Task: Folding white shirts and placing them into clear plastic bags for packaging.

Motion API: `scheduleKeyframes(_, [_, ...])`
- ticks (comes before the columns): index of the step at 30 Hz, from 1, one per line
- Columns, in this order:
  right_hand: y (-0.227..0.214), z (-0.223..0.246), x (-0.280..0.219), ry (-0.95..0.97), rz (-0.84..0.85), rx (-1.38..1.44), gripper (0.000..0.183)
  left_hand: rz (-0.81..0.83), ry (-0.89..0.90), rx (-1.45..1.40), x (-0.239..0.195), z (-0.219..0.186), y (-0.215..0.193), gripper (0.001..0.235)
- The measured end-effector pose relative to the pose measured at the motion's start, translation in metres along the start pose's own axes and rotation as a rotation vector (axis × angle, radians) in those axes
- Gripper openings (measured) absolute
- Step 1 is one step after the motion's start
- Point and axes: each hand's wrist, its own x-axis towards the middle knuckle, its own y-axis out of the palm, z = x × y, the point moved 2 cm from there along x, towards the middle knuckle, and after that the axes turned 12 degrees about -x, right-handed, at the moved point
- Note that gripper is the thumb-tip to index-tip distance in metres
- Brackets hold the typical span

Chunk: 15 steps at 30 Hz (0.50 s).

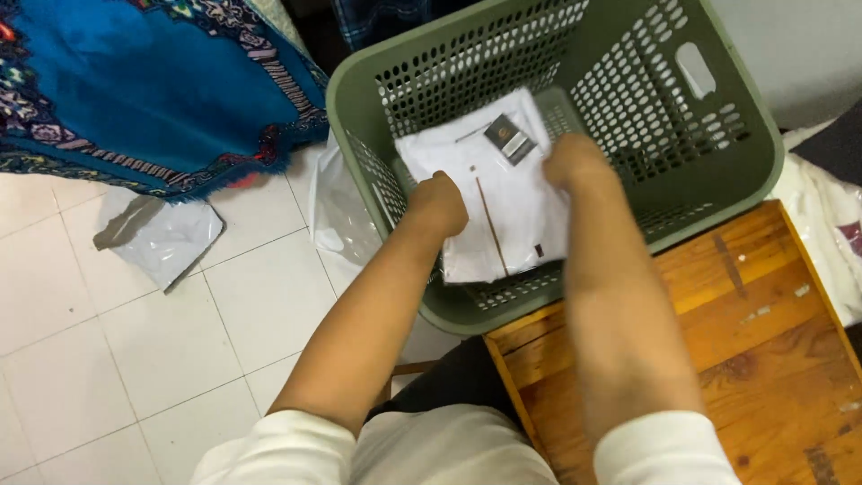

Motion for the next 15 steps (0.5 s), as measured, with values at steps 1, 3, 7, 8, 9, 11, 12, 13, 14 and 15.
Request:
scheduleKeyframes(1, [0.031, -0.003, 0.026, 0.021, 0.04, -0.05, 0.046, 0.074, -0.007, 0.058, 0.032, 0.022, 0.022, 0.07])
scheduleKeyframes(3, [0.058, 0.0, 0.058, 0.047, 0.074, -0.1, 0.048, 0.147, -0.007, 0.118, 0.072, 0.027, 0.028, 0.06])
scheduleKeyframes(7, [0.066, 0.034, 0.035, 0.037, 0.201, -0.087, 0.05, 0.393, -0.185, 0.217, 0.043, -0.014, -0.008, 0.071])
scheduleKeyframes(8, [0.06, 0.037, 0.028, 0.05, 0.217, -0.023, 0.052, 0.404, -0.221, 0.203, 0.032, -0.032, -0.015, 0.067])
scheduleKeyframes(9, [0.041, 0.04, 0.022, 0.058, 0.207, -0.021, 0.052, 0.401, -0.209, 0.208, 0.027, -0.045, -0.024, 0.067])
scheduleKeyframes(11, [0.026, 0.048, -0.006, 0.12, 0.228, 0.129, 0.058, 0.353, -0.232, 0.184, 0.007, -0.053, -0.03, 0.065])
scheduleKeyframes(12, [0.018, 0.052, -0.017, 0.119, 0.237, 0.125, 0.058, 0.359, -0.238, 0.179, 0.019, -0.042, -0.015, 0.065])
scheduleKeyframes(13, [0.01, 0.055, -0.028, 0.136, 0.237, 0.168, 0.059, 0.244, -0.332, 0.033, 0.031, -0.03, -0.003, 0.063])
scheduleKeyframes(14, [-0.004, 0.061, -0.034, 0.148, 0.226, 0.214, 0.06, 0.115, -0.418, -0.113, 0.044, -0.019, 0.004, 0.062])
scheduleKeyframes(15, [-0.009, 0.064, -0.033, 0.143, 0.223, 0.212, 0.06, 0.109, -0.419, -0.116, 0.05, -0.015, 0.006, 0.062])
